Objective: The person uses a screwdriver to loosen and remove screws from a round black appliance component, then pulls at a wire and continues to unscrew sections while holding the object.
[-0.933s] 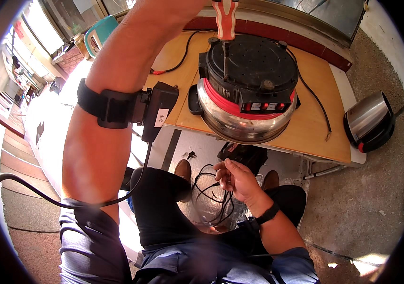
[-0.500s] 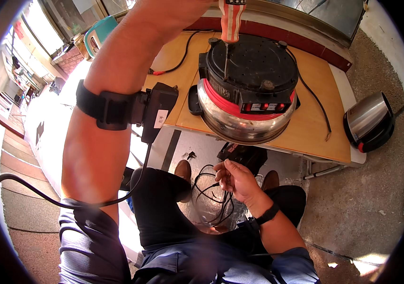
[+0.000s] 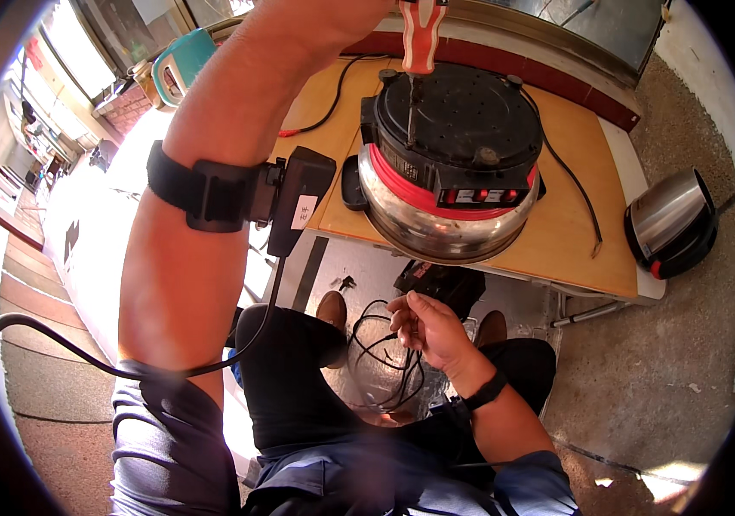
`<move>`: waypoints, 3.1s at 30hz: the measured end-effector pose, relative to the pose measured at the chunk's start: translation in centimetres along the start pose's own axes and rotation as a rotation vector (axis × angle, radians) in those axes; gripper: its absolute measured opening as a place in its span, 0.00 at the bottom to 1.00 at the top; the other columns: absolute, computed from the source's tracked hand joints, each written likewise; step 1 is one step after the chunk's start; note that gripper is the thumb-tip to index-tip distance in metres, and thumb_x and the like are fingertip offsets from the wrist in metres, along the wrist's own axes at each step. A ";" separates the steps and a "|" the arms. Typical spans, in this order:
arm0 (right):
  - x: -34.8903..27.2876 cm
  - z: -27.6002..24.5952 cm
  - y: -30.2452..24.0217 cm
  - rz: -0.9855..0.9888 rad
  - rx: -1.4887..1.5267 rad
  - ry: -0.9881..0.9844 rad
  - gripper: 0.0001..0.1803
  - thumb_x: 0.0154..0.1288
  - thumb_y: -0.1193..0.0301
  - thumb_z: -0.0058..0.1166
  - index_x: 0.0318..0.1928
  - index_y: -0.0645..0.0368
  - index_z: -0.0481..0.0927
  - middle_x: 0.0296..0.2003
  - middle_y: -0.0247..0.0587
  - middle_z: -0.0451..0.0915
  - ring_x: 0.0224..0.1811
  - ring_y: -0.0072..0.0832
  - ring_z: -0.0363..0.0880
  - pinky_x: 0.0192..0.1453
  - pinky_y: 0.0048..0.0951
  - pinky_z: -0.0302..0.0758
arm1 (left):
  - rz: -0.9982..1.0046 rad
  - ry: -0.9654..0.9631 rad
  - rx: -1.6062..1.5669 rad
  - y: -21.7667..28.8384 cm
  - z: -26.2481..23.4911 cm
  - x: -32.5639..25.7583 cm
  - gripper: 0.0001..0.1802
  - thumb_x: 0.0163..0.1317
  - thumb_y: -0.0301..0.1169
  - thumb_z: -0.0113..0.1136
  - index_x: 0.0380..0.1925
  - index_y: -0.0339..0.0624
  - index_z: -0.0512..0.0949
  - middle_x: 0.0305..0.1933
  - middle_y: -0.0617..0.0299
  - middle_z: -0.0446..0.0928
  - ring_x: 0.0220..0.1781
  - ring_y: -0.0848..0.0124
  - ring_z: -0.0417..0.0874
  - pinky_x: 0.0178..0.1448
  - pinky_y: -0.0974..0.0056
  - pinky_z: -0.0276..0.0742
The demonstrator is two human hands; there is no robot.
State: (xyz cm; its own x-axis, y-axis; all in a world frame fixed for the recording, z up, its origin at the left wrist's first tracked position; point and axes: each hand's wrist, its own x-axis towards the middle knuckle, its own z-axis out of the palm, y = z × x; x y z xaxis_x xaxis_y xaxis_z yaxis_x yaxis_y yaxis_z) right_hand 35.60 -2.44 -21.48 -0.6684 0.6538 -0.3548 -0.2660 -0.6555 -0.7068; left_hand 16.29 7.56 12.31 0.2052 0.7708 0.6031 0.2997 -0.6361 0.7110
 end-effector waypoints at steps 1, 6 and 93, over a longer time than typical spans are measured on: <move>0.0 0.1 0.0 0.001 0.004 0.001 0.23 0.81 0.53 0.47 0.49 0.62 0.81 0.32 0.36 0.84 0.25 0.19 0.78 0.25 0.18 0.69 | -0.050 -0.018 -0.069 -0.3 -0.3 0.4 0.22 0.77 0.36 0.55 0.61 0.29 0.74 0.40 0.59 0.80 0.41 0.73 0.81 0.47 0.67 0.80; -1.0 0.7 -1.4 -0.066 -0.032 0.110 0.19 0.79 0.56 0.53 0.49 0.62 0.81 0.27 0.28 0.77 0.22 0.16 0.70 0.25 0.18 0.65 | -0.113 0.036 0.077 -0.9 0.8 0.4 0.24 0.75 0.33 0.59 0.64 0.31 0.70 0.40 0.58 0.81 0.41 0.74 0.81 0.47 0.68 0.78; -3.5 7.2 -21.2 -1.014 -1.512 0.627 0.12 0.62 0.66 0.69 0.40 0.61 0.87 0.32 0.45 0.85 0.32 0.41 0.83 0.37 0.35 0.77 | 0.000 0.269 0.215 -2.0 -0.7 -1.6 0.22 0.71 0.33 0.65 0.59 0.31 0.73 0.36 0.61 0.80 0.37 0.76 0.79 0.43 0.68 0.76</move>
State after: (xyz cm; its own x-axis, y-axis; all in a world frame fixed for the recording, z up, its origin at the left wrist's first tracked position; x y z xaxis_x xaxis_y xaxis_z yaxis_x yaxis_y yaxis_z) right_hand 38.59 6.52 -0.86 -0.2750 0.7703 0.5753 0.6269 0.5973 -0.5002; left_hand 14.71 7.61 10.17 -0.0392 0.7156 0.6974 0.4954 -0.5922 0.6355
